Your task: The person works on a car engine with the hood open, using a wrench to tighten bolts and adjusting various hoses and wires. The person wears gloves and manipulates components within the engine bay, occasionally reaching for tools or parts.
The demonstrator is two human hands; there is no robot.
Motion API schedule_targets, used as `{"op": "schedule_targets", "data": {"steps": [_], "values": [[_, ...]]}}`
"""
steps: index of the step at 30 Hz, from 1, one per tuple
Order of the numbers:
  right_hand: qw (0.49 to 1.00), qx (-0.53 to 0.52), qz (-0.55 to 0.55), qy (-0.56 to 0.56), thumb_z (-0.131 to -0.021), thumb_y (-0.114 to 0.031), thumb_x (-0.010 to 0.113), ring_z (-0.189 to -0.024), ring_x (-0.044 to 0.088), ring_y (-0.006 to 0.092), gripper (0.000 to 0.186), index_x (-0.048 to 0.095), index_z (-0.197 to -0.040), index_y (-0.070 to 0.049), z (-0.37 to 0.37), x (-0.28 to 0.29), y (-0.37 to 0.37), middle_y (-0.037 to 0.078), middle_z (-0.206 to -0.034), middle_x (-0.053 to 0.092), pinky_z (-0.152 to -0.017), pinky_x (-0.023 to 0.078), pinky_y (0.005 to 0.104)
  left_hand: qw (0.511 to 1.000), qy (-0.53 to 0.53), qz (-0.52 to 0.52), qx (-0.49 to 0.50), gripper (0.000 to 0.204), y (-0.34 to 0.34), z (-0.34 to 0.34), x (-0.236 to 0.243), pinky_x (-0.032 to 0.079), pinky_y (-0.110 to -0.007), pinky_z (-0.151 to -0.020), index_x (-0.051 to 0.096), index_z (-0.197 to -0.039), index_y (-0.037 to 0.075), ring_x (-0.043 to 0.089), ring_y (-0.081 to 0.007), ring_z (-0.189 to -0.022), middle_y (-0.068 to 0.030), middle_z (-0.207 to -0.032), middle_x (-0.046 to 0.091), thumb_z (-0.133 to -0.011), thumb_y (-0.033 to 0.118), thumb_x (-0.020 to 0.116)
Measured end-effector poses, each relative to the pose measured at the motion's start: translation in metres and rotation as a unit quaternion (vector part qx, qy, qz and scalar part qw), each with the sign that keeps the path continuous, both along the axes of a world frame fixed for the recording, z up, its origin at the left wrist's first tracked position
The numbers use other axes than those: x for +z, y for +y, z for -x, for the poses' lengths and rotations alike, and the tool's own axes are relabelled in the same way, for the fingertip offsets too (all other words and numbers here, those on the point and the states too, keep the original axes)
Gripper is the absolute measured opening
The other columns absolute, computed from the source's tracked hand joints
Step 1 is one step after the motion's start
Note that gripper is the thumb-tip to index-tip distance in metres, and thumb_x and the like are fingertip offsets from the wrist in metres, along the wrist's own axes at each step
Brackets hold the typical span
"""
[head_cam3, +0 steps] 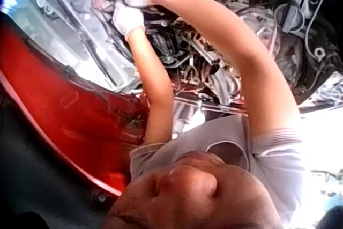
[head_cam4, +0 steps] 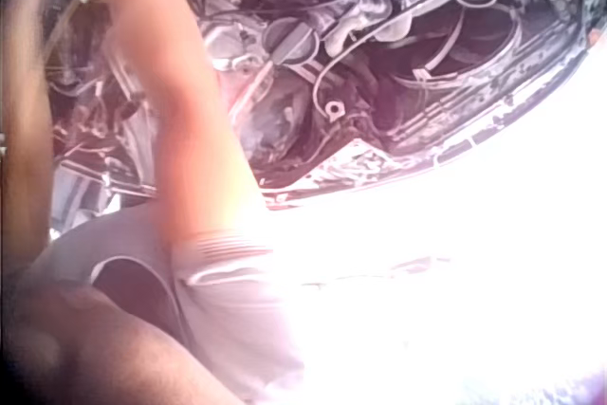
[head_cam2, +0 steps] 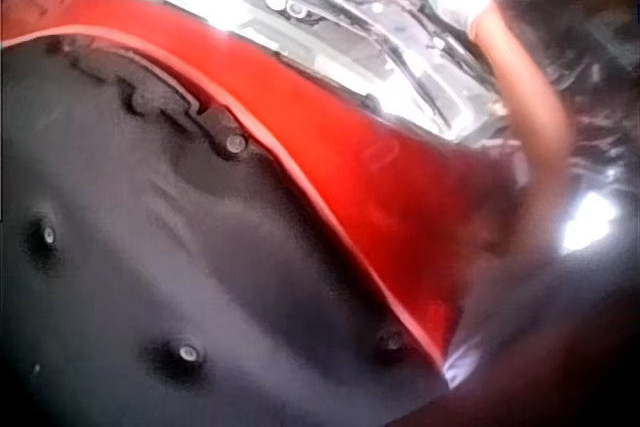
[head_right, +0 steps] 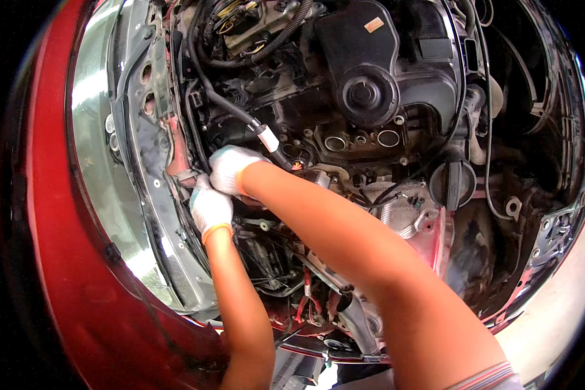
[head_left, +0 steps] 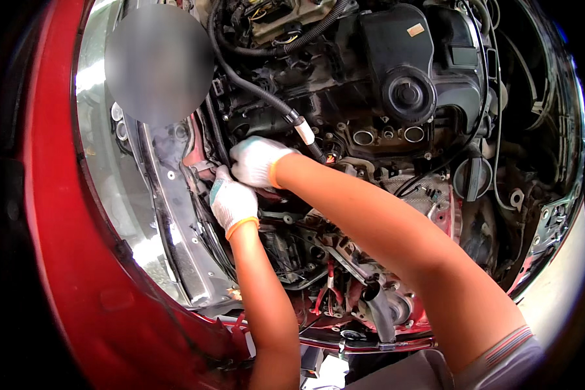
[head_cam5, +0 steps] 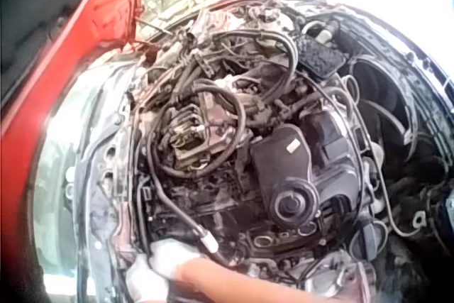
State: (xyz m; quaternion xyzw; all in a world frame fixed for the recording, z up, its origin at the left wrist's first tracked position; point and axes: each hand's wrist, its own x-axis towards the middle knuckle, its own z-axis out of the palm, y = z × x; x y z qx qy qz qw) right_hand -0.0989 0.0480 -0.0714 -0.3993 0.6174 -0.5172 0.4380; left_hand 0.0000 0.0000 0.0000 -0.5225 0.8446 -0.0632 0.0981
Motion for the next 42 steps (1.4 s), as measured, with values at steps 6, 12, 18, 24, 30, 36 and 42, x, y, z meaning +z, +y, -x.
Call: {"op": "schedule_targets", "data": {"steps": [6, 12, 18, 24, 30, 36, 42], "values": [[0.982, -0.17, -0.035, -0.075, -0.097, -0.026, 0.051, -0.099, 0.068, 0.0409, 0.039, 0.06, -0.129, -0.007, -0.031, 0.014, 0.059, 0.024, -0.107, 0.071, -0.092, 0.053, 0.0479, 0.998, -0.004, -0.05, 0.043, 0.044, -0.015, -0.007, 0.007, 0.052, -0.05, -0.09, 0.063, -0.127, 0.004, 0.066, -0.0457, -0.105, -0.0287, -0.112, 0.069, -0.086, 0.022, 0.059], [0.988, -0.152, -0.021, -0.012, -0.094, -0.019, 0.055, -0.094, 0.07, 0.0397, 0.038, 0.057, -0.132, -0.011, -0.038, 0.005, 0.065, 0.021, -0.106, 0.071, -0.085, 0.056, 0.0477, 0.955, 0.068, -0.209, 0.201, 0.047, -0.032, 0.001, 0.007, 0.051, -0.039, -0.055, 0.057, -0.137, 0.008, 0.062, -0.0224, -0.063, -0.0145, -0.088, 0.066, -0.09, 0.016, 0.057], [0.993, 0.013, -0.062, 0.1, -0.099, -0.016, 0.044, -0.099, 0.072, 0.0364, 0.03, 0.061, -0.123, -0.01, -0.018, 0.021, 0.041, 0.018, -0.104, 0.074, -0.084, 0.057, 0.0471, 0.931, 0.099, -0.26, 0.237, 0.062, -0.043, -0.001, 0.009, 0.049, -0.038, -0.046, 0.047, -0.149, 0.007, 0.062, -0.0241, -0.061, -0.0149, -0.098, 0.067, -0.087, 0.008, 0.049], [0.991, 0.001, -0.075, 0.114, -0.099, -0.019, 0.047, -0.096, 0.073, 0.0356, 0.027, 0.064, -0.117, -0.01, -0.02, 0.019, 0.025, 0.017, -0.103, 0.074, -0.081, 0.057, 0.049, 0.928, 0.138, -0.263, 0.225, 0.032, -0.036, 0.005, 0.004, 0.041, -0.036, -0.04, 0.057, -0.117, 0.006, 0.053, -0.0227, -0.048, -0.0111, -0.076, 0.059, -0.087, 0.005, 0.044], [0.997, -0.073, -0.025, 0.029, -0.09, -0.015, 0.057, -0.089, 0.071, 0.039, 0.036, 0.061, -0.125, -0.008, -0.033, 0.001, 0.07, 0.02, -0.094, 0.073, -0.081, 0.056, 0.0475, 0.904, 0.143, -0.292, 0.278, 0.021, -0.022, 0.022, 0.008, 0.041, -0.043, -0.043, 0.051, -0.101, 0.009, 0.051, -0.0251, -0.047, -0.0092, -0.063, 0.049, -0.099, 0.029, 0.048], [0.998, -0.068, -0.009, 0.018, -0.092, -0.028, 0.062, -0.087, 0.07, 0.0382, 0.035, 0.062, -0.118, -0.004, -0.022, 0.068, 0.157, 0.021, -0.092, 0.071, -0.076, 0.056, 0.0473, 0.982, 0.001, -0.151, 0.117, 0.034, -0.023, 0.014, 0.011, 0.053, -0.047, -0.062, 0.048, -0.102, 0.005, 0.067, -0.0376, -0.065, -0.0179, -0.077, 0.066, -0.103, 0.04, 0.045], [0.982, -0.169, -0.049, -0.066, -0.095, -0.021, 0.062, -0.093, 0.071, 0.0363, 0.028, 0.067, -0.117, -0.005, -0.007, 0.077, 0.282, 0.021, -0.101, 0.071, -0.082, 0.057, 0.0438, 0.939, 0.055, -0.338, 0.024, 0.014, -0.114, -0.054, -0.025, 0.047, -0.041, -0.039, 0.05, -0.099, 0.009, 0.061, -0.0321, -0.047, -0.0202, -0.069, 0.064, -0.098, 0.022, 0.051]]}}
